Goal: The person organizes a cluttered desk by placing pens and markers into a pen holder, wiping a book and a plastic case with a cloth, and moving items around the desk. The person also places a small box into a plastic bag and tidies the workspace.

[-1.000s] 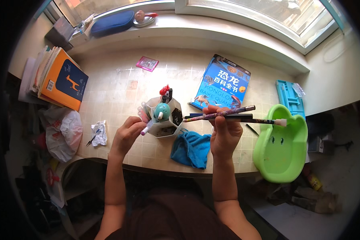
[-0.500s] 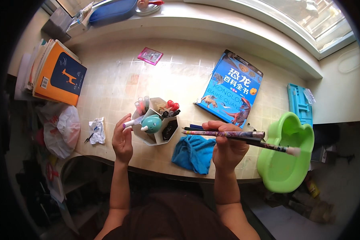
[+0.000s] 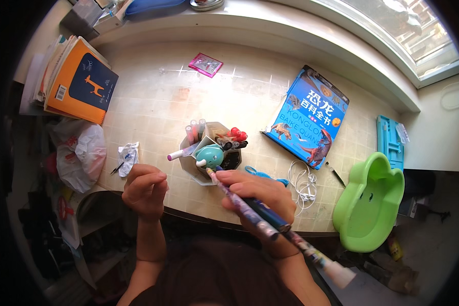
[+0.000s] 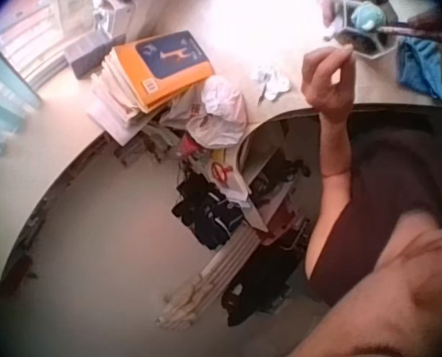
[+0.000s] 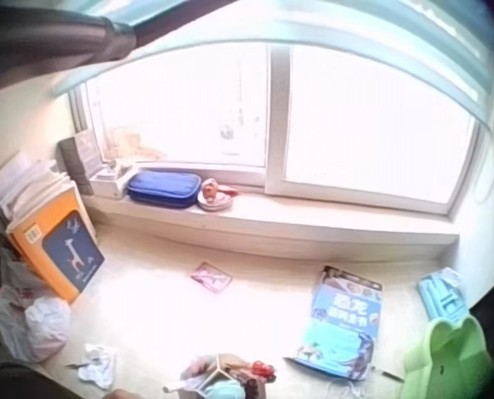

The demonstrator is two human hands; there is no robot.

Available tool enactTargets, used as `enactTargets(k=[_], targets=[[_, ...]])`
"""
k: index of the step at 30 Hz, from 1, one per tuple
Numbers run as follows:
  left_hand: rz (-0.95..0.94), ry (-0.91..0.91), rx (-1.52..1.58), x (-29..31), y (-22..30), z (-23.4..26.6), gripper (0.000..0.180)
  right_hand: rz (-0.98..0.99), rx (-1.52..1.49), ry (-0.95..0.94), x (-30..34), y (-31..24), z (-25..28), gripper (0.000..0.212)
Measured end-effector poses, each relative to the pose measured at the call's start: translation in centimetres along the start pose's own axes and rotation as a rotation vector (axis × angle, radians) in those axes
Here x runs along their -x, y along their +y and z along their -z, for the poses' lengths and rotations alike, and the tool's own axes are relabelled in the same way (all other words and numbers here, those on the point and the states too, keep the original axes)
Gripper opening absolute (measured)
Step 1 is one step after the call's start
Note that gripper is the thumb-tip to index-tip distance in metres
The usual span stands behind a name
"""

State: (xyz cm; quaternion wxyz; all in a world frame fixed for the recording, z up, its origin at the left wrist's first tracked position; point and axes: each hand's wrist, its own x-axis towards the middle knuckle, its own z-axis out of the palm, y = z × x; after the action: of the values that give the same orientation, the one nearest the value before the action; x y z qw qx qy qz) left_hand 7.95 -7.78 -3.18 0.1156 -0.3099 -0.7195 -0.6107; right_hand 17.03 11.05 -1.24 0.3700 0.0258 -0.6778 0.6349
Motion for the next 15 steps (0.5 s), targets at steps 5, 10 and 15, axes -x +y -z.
enactTargets(k=[5,10,15], targets=[[0.020,-0.072,0.024,-0.8,0.7,-0.3,0.022,0.053,-0.045,0.294,-0.9,-0.3,0.1,0.032],[-0.052,-0.127,0.106,-1.4,1.7,-1.7,0.026,0.017,-0.156,0.102,-0.9,0.1,1.2,0.026],[-0.113,-0.176,0.098,-3.5,2.5,-2.4,0.028,-0.020,-0.061,-0.008,-1.3,1.3,1.3,0.020]])
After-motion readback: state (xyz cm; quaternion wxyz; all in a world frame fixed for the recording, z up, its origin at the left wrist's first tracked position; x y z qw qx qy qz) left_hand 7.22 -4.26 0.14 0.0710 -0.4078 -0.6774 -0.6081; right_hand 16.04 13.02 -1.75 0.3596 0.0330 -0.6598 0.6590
